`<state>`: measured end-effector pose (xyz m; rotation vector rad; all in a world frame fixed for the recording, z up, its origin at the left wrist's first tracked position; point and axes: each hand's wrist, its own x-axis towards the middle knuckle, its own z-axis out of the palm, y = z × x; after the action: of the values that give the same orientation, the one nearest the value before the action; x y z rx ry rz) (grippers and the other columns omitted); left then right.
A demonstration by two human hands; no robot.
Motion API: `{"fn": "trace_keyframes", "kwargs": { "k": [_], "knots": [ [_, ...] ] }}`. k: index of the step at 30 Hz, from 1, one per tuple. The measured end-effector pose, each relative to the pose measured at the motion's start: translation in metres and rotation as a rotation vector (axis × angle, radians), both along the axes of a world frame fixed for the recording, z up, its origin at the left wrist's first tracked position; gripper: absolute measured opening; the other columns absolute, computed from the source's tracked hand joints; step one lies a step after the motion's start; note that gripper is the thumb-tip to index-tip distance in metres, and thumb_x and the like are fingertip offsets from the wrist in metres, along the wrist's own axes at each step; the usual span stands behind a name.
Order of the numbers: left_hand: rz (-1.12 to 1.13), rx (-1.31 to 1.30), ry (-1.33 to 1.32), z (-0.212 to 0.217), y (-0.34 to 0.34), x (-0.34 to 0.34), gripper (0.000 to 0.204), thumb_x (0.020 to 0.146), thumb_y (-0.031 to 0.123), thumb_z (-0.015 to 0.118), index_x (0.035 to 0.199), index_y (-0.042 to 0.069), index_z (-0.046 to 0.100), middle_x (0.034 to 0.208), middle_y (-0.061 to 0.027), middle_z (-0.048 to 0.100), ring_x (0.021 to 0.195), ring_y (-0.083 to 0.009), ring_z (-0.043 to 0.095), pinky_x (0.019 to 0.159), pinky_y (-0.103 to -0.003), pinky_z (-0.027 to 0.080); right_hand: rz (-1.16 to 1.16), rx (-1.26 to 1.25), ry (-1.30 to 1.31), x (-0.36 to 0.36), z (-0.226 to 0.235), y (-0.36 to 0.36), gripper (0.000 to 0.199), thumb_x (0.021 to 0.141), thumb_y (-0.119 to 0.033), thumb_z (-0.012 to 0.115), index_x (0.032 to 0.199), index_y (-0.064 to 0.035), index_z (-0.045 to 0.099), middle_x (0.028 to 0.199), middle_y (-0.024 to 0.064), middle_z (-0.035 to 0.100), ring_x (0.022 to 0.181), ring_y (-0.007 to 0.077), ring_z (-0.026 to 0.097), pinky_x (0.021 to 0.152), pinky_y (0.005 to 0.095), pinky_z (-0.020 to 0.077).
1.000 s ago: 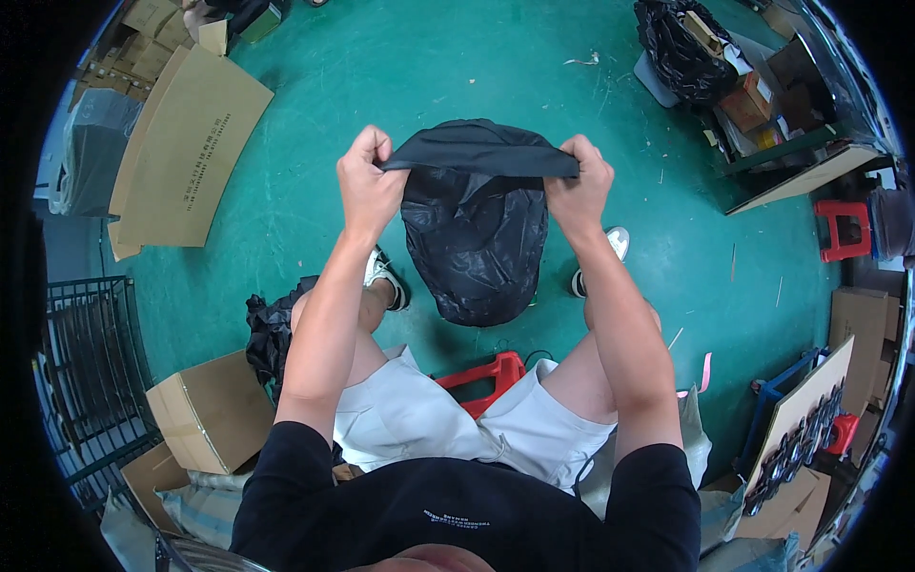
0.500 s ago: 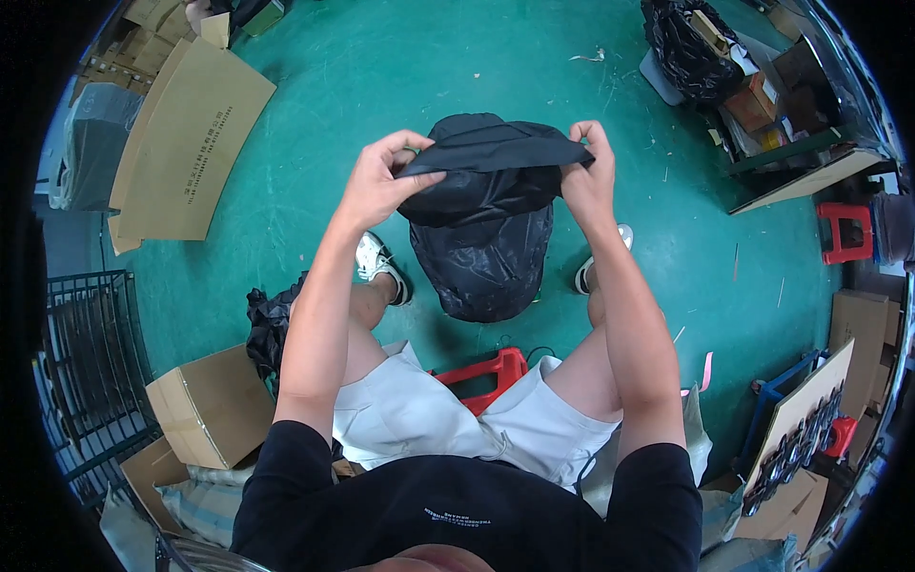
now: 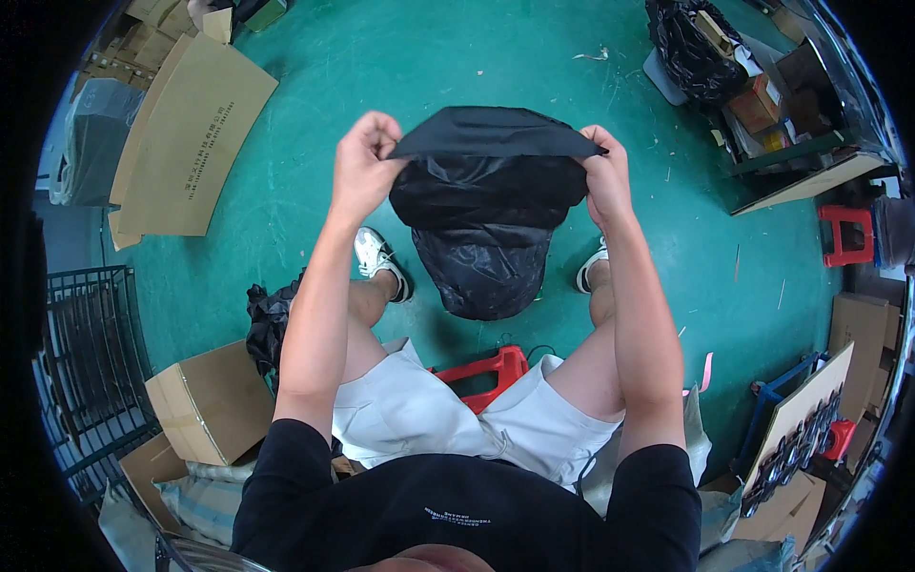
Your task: Inspect and organize black fabric protective covers in a workshop setting.
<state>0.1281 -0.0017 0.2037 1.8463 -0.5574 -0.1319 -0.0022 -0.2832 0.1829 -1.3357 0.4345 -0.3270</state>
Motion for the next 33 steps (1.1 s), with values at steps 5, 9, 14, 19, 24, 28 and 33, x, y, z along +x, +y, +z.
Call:
{"fn": "trace_keyframes", "kwargs": {
  "k": [5,9,14,19,24,28,33],
  "knots": [
    [0.220,-0.111,-0.040,-0.002,0.001,0.006,0.022,0.069,-0.010,0.065,0.080,0.003,0.050,0.063,0.0056,0.037,0.060,-0.0048,0.036,0.054,-0.022,0.030,0.015,-0.285,-0.048,0.000,0.000,0.001,0.023,0.075,0.003,0.067,0.078,-0.0097,0.048,0.073,-0.0072,0.044,0.068,0.0042,0.039,0.060,0.0212,0.0300],
    [0.257,-0.252,-0.267,-0.001,-0.003,0.007,0.018,0.081,0.000,0.065,0.081,0.004,0.048,0.070,0.0021,0.045,0.064,-0.0064,0.041,0.057,-0.023,0.036,-0.122,-0.492,-0.063,0.001,0.001,0.006,0.020,0.074,0.006,0.067,0.081,-0.0055,0.051,0.074,-0.0057,0.047,0.069,0.0052,0.043,0.061,0.0227,0.0354],
    [0.244,-0.217,-0.135,0.002,-0.005,-0.002,0.018,0.086,0.006,0.064,0.090,0.003,0.046,0.075,-0.0012,0.053,0.070,-0.0088,0.047,0.061,-0.025,0.041,-0.152,-0.656,-0.036,0.001,-0.008,0.003,0.012,0.084,0.001,0.059,0.095,-0.0001,0.062,0.080,-0.0024,0.058,0.074,0.0089,0.051,0.066,0.0245,0.0416],
    [0.221,-0.181,-0.080,0.001,-0.010,-0.004,0.011,0.089,0.009,0.060,0.088,0.000,0.053,0.073,-0.0020,0.054,0.069,-0.0081,0.047,0.060,-0.027,0.040,-0.006,-0.518,0.038,0.003,-0.011,0.002,0.017,0.090,-0.006,0.054,0.100,0.0022,0.066,0.085,0.0006,0.064,0.077,0.0112,0.054,0.070,0.0267,0.0441],
    [0.200,-0.136,0.057,-0.010,-0.004,0.008,0.015,0.091,0.011,0.056,0.085,-0.002,0.060,0.068,-0.0008,0.053,0.067,-0.0079,0.047,0.060,-0.027,0.040,0.188,0.104,0.068,-0.005,0.015,0.008,0.032,0.083,-0.010,0.068,0.110,0.0056,0.064,0.096,0.0067,0.068,0.088,0.0148,0.062,0.082,0.0280,0.0475],
    [0.163,-0.205,0.345,-0.012,0.001,0.012,0.016,0.091,0.012,0.058,0.089,-0.003,0.063,0.074,-0.0001,0.061,0.068,-0.0070,0.052,0.062,-0.026,0.043,0.284,0.012,0.011,-0.009,0.024,0.009,0.046,0.075,-0.007,0.076,0.116,0.0055,0.061,0.103,0.0096,0.068,0.095,0.0170,0.064,0.088,0.0286,0.0482],
    [0.015,-0.237,0.597,0.008,0.001,0.001,0.021,0.087,0.017,0.070,0.092,-0.002,0.065,0.082,-0.0028,0.067,0.071,-0.0077,0.059,0.065,-0.025,0.047,0.113,-0.227,0.134,0.001,0.005,0.006,0.045,0.071,0.007,0.070,0.115,0.0054,0.060,0.104,0.0114,0.068,0.092,0.0191,0.065,0.085,0.0311,0.0504]
  ]
}}
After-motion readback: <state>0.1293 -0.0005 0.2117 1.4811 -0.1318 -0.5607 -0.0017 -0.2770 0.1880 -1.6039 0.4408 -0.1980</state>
